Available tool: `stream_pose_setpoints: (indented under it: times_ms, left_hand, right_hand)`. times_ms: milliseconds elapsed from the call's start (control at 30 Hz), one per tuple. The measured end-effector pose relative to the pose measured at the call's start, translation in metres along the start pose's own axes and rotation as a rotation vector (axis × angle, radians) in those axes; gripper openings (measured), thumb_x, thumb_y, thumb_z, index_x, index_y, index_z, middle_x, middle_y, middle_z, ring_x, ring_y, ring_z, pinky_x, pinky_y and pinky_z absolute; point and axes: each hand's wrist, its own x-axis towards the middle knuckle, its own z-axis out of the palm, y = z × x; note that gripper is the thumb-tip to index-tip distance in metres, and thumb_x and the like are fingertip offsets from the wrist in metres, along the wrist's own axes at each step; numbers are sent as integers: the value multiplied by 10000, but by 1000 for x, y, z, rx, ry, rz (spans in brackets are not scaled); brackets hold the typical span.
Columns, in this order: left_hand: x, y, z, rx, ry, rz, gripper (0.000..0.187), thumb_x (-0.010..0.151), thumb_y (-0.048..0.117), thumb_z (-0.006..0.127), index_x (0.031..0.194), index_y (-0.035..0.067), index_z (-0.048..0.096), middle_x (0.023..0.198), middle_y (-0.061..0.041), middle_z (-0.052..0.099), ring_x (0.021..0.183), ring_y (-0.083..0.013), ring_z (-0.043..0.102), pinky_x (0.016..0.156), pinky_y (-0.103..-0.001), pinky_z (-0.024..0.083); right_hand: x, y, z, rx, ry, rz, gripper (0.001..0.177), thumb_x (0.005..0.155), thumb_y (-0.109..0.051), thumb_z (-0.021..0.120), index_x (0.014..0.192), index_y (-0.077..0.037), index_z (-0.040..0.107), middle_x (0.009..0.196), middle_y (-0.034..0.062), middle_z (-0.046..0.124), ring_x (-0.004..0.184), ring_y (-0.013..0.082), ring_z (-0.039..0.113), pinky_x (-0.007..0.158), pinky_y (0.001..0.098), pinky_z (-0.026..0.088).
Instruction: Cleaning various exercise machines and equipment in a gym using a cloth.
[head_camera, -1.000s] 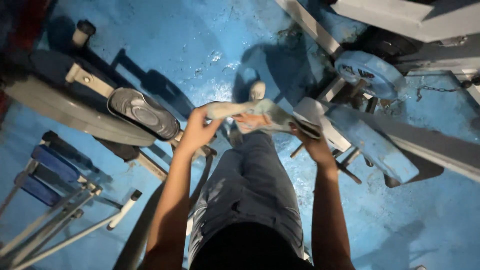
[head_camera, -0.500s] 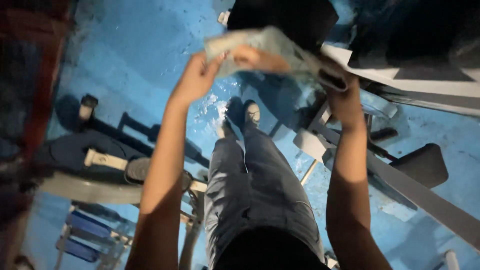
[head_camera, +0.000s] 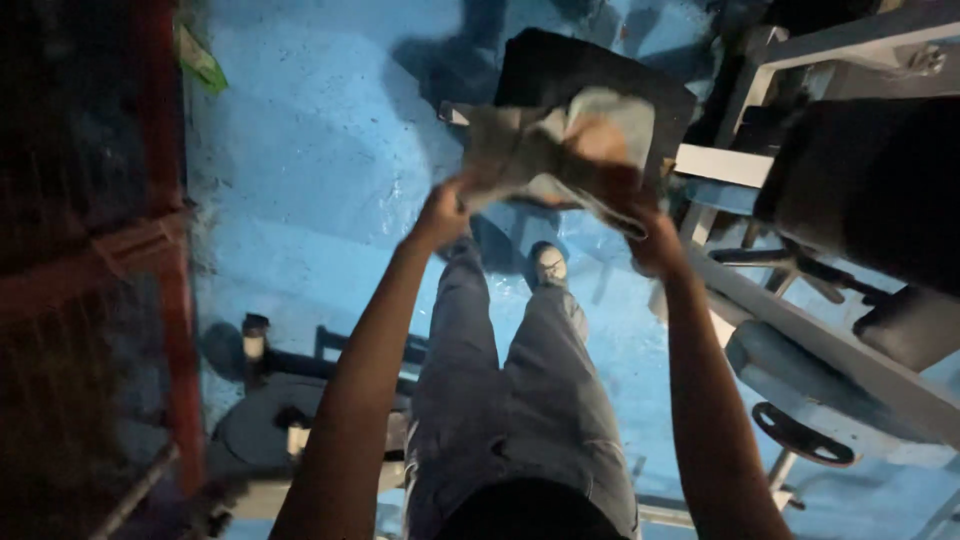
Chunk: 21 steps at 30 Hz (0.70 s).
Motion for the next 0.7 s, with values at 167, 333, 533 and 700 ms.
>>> stream_pose_setpoints:
  times_ms: [167,333,533,700]
  left_hand:
    - [10,-20,-15,82,-360,-62,369,904,123,632,1261,51,691,1313,-196,666,1243,-375,623,1105,-473,458]
    - [53,-85,20,0,-199,128,148,966,194,703,919,54,700,882,-171,706,948,-360,701,846,-414,551]
    - [117,0,6,17,67,261,244,994,238,690,1156,75,609,1039,-162,650,985,-381,650,870,-439,515]
    - [120,42,0,275,207,329,744,1016,291,769,1570,113,305,1528,-137,464,1422,-366,487,1209,-519,376]
  right_hand:
    - [4,-83,31,-287,133,185,269,845,-29,699,1103,-58,769,943,223,729,919,474,689,758,534,517]
    - [-11,-27,19,-141,251,278,115,916,-105,792,928,1,749,805,222,691,774,378,670,686,452,499]
    - [48,-48,-1,-328,577,231,297,1053,-228,836,1025,-48,602,940,133,612,897,260,558,831,360,428]
    - [111,-96,36,-699,555,288,757,1054,-515,683,1590,-55,412,1607,287,288,1510,434,281,1239,537,277]
